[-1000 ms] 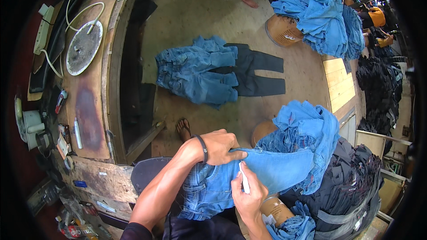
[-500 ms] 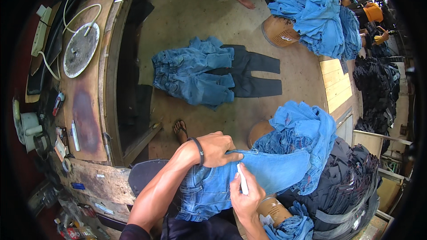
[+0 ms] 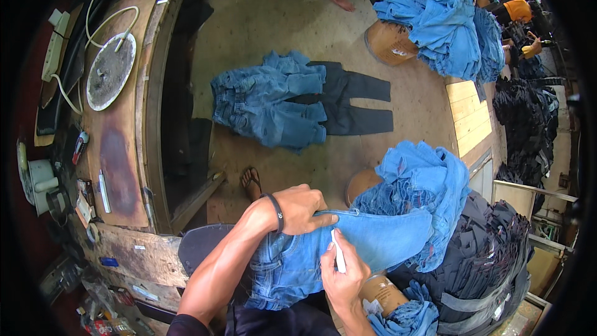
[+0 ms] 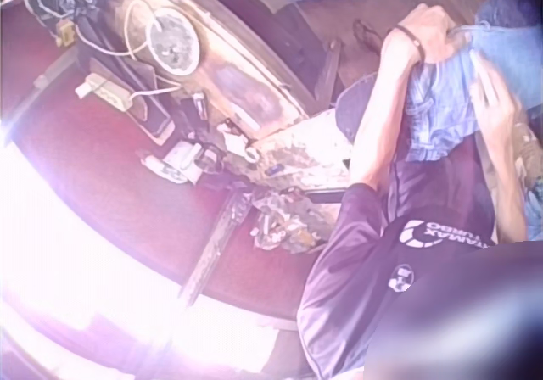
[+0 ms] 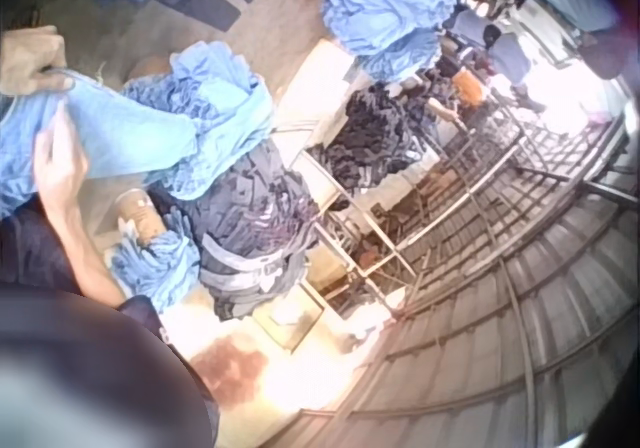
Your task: The person uses a white marker to draw lines on the leg of a pair of light blue jeans. They repeatedly pick up jeans from a pile, mark them, and place them back down while other workers handle garments in the background.
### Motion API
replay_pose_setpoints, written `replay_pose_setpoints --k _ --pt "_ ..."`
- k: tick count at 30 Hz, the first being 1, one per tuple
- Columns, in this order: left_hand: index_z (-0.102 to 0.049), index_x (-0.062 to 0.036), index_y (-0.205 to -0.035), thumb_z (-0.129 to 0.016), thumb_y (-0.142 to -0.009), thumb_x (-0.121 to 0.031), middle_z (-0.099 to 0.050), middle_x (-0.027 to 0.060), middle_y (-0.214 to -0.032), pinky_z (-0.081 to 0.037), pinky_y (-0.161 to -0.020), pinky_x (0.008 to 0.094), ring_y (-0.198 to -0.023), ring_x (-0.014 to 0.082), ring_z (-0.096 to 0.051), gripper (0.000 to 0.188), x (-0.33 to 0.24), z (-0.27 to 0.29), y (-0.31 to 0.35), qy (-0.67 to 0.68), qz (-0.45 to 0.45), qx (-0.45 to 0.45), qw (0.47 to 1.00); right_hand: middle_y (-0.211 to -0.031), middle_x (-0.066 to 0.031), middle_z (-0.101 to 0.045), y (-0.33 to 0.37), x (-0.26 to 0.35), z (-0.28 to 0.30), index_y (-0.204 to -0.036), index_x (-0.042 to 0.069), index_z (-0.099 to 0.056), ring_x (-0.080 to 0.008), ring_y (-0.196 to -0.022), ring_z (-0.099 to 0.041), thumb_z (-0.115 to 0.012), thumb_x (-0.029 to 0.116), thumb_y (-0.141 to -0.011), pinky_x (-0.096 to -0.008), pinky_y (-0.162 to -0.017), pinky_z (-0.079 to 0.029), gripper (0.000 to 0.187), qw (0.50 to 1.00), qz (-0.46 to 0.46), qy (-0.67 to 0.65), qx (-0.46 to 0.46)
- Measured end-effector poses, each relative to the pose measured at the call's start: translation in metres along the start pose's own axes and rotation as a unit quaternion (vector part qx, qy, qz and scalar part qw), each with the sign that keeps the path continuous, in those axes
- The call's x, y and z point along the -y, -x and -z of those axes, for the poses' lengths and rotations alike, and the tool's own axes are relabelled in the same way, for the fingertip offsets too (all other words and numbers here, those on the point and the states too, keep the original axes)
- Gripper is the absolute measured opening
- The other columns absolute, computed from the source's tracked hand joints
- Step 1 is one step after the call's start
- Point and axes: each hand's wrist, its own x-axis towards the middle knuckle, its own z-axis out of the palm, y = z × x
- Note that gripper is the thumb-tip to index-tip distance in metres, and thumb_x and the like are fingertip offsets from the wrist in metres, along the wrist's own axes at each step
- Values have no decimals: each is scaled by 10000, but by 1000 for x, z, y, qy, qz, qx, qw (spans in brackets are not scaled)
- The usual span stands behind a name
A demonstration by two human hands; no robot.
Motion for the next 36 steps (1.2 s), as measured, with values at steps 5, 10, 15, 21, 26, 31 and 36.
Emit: replay_pose_setpoints --k 5,10,15,21,26,31,36 --pt "-738 51 -838 -608 -1057 -462 -676 307 -761 -521 -730 555 -751 493 -668 572 -1 1 0 -13 8 18 1000 -937 -207 -785 0 0 2 -1181 -81 -730 -285 -748 -785 -739 -78 -849 -351 -654 -614 333 999 -28 -5 22" --pt "-736 56 -843 -608 -1056 -458 -683 307 -775 -533 -721 541 -759 489 -677 571 -1 1 0 -4 15 2 1000 -921 -203 -776 1 0 2 -1178 -79 -733 -278 -711 -766 -739 -82 -845 -351 -633 -601 333 1000 -19 -22 2" --pt "-744 61 -862 -601 -1056 -451 -685 317 -796 -534 -746 550 -780 499 -681 566 -2 1 0 -9 28 10 1000 -950 -206 -779 4 -2 2 -1180 -73 -737 -283 -770 -785 -736 -74 -852 -354 -672 -618 328 998 -50 0 31" --pt "-749 62 -866 -603 -1051 -450 -685 321 -801 -528 -762 560 -784 512 -673 564 1 -1 0 -9 8 0 1000 -960 -212 -783 8 -5 0 -1182 -69 -738 -296 -784 -793 -742 -63 -863 -364 -674 -622 319 997 -64 -32 11" --pt "-751 59 -860 -605 -1051 -451 -683 321 -798 -528 -761 560 -784 512 -672 564 1 -2 1 -2 -13 -27 1000 -999 -230 -786 5 -6 -2 -1182 -80 -732 -305 -803 -798 -738 -68 -862 -369 -695 -626 321 999 -30 -23 1" --pt "-749 60 -856 -609 -1050 -457 -679 325 -786 -531 -758 558 -779 508 -674 570 -1 0 1 -1 -1 -6 1000 -1049 -240 -789 1 -2 1 -1187 -88 -725 -320 -835 -802 -730 -75 -860 -369 -722 -633 327 999 -27 -44 8" --pt "-740 61 -837 -610 -1049 -461 -675 322 -772 -529 -739 553 -767 506 -671 578 -1 -2 1 -5 14 -3 1000 -1030 -235 -791 -1 -2 -2 -1190 -88 -724 -313 -836 -803 -726 -80 -859 -359 -723 -633 331 999 -4 -32 13"
